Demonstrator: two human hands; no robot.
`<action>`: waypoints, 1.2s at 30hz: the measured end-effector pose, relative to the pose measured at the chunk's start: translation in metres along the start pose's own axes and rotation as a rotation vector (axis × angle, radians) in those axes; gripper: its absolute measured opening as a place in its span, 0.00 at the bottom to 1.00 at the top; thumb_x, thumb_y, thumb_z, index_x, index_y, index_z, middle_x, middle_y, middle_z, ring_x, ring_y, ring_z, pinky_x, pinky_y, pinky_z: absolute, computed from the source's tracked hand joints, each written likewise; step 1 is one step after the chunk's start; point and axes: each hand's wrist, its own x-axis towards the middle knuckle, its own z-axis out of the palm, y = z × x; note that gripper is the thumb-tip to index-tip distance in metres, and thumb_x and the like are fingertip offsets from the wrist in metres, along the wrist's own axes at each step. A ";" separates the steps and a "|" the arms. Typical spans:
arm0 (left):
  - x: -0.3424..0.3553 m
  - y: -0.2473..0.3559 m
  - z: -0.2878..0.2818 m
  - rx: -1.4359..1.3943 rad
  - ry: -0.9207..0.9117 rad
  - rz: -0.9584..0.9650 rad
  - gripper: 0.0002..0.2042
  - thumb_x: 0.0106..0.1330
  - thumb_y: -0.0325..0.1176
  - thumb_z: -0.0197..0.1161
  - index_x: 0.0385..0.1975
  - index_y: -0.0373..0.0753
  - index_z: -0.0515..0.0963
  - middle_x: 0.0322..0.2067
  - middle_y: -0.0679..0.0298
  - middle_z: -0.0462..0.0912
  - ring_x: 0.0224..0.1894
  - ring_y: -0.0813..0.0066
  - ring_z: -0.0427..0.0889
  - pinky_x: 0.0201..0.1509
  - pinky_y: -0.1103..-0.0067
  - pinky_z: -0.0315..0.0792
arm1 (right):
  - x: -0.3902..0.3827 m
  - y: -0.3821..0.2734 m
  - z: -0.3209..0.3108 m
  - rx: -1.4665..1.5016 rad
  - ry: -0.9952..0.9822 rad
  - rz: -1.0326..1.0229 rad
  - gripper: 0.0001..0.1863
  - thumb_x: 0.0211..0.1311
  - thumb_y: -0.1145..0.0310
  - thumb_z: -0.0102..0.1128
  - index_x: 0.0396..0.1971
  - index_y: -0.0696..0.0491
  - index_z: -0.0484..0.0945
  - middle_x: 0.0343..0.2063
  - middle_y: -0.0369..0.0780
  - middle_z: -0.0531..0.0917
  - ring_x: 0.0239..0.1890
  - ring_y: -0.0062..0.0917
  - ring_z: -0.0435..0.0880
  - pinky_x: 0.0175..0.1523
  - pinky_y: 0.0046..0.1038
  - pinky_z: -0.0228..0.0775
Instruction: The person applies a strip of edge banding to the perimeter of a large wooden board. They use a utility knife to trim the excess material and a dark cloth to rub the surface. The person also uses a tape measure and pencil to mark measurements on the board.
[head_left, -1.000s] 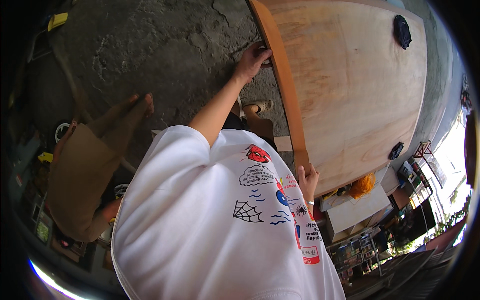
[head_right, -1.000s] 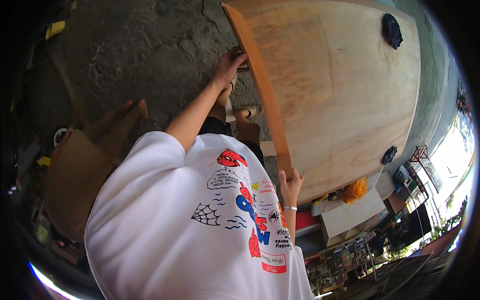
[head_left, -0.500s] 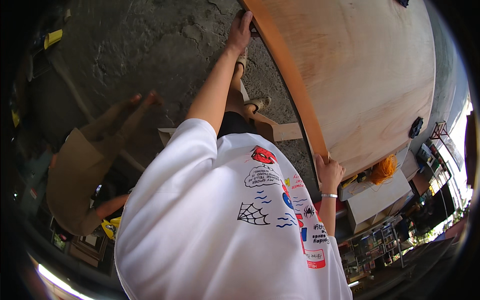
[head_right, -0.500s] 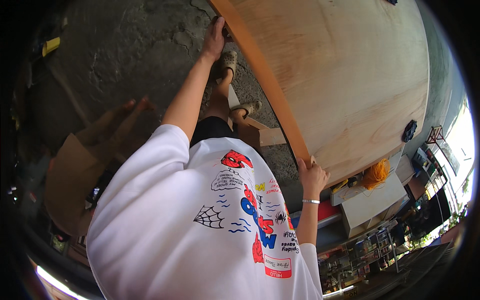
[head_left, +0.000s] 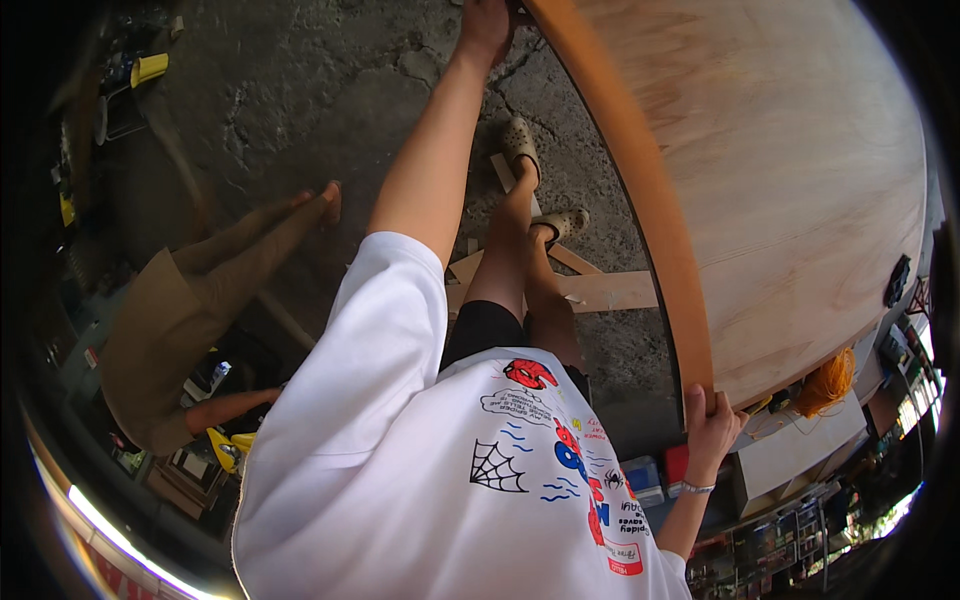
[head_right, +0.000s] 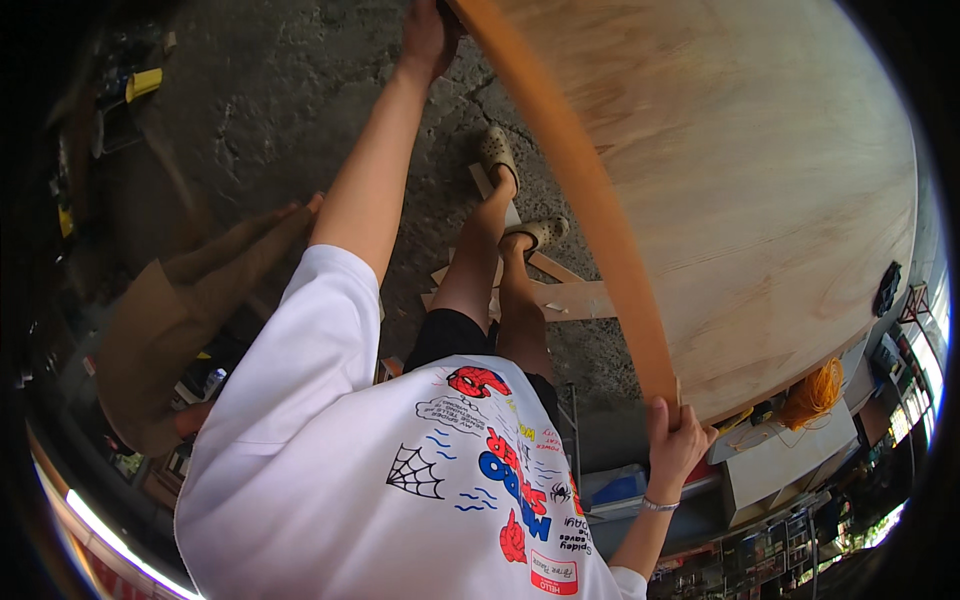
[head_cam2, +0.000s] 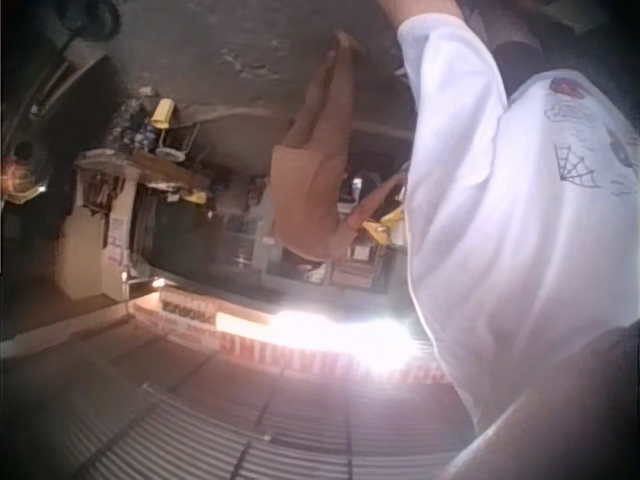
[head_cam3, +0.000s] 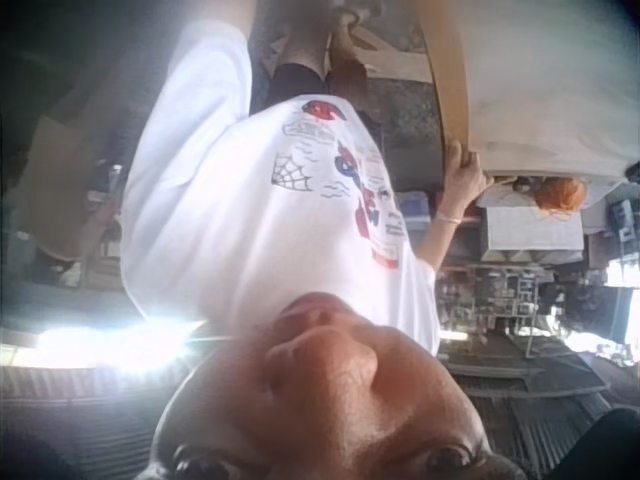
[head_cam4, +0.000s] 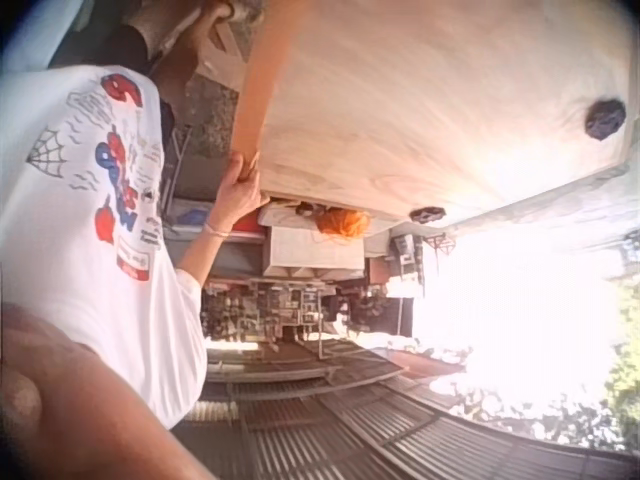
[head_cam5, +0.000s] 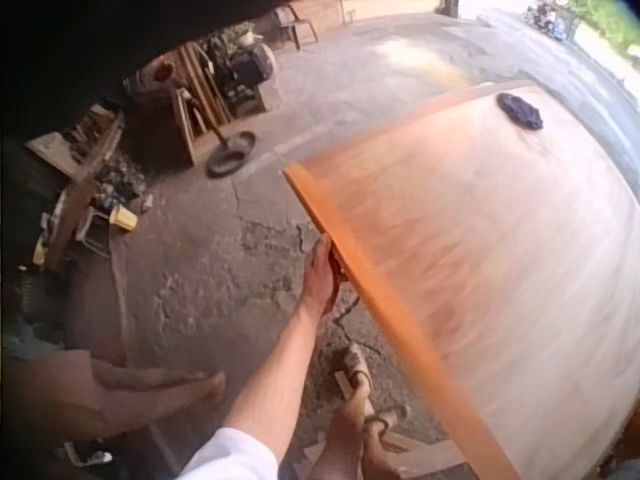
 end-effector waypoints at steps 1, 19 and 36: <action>-0.002 0.001 0.001 0.002 -0.026 0.015 0.24 0.79 0.60 0.44 0.47 0.45 0.78 0.37 0.69 0.82 0.40 0.74 0.84 0.36 0.72 0.81 | 0.006 0.002 0.004 -0.069 -0.024 0.038 0.29 0.67 0.41 0.63 0.28 0.57 0.80 0.19 0.50 0.81 0.31 0.48 0.76 0.48 0.40 0.63; -0.013 0.029 0.015 0.033 -0.091 0.002 0.26 0.78 0.61 0.46 0.54 0.47 0.78 0.44 0.67 0.86 0.43 0.72 0.86 0.42 0.69 0.82 | -0.020 0.133 -0.027 -0.036 0.106 0.253 0.23 0.65 0.48 0.68 0.36 0.57 0.81 0.26 0.47 0.81 0.35 0.46 0.78 0.53 0.41 0.65; 0.031 0.040 -0.031 0.028 0.005 -0.028 0.22 0.77 0.51 0.57 0.61 0.42 0.75 0.46 0.66 0.85 0.42 0.72 0.87 0.41 0.71 0.83 | -0.119 0.124 -0.047 -0.206 0.529 0.120 0.25 0.59 0.50 0.76 0.28 0.60 0.80 0.23 0.51 0.79 0.30 0.45 0.73 0.44 0.44 0.68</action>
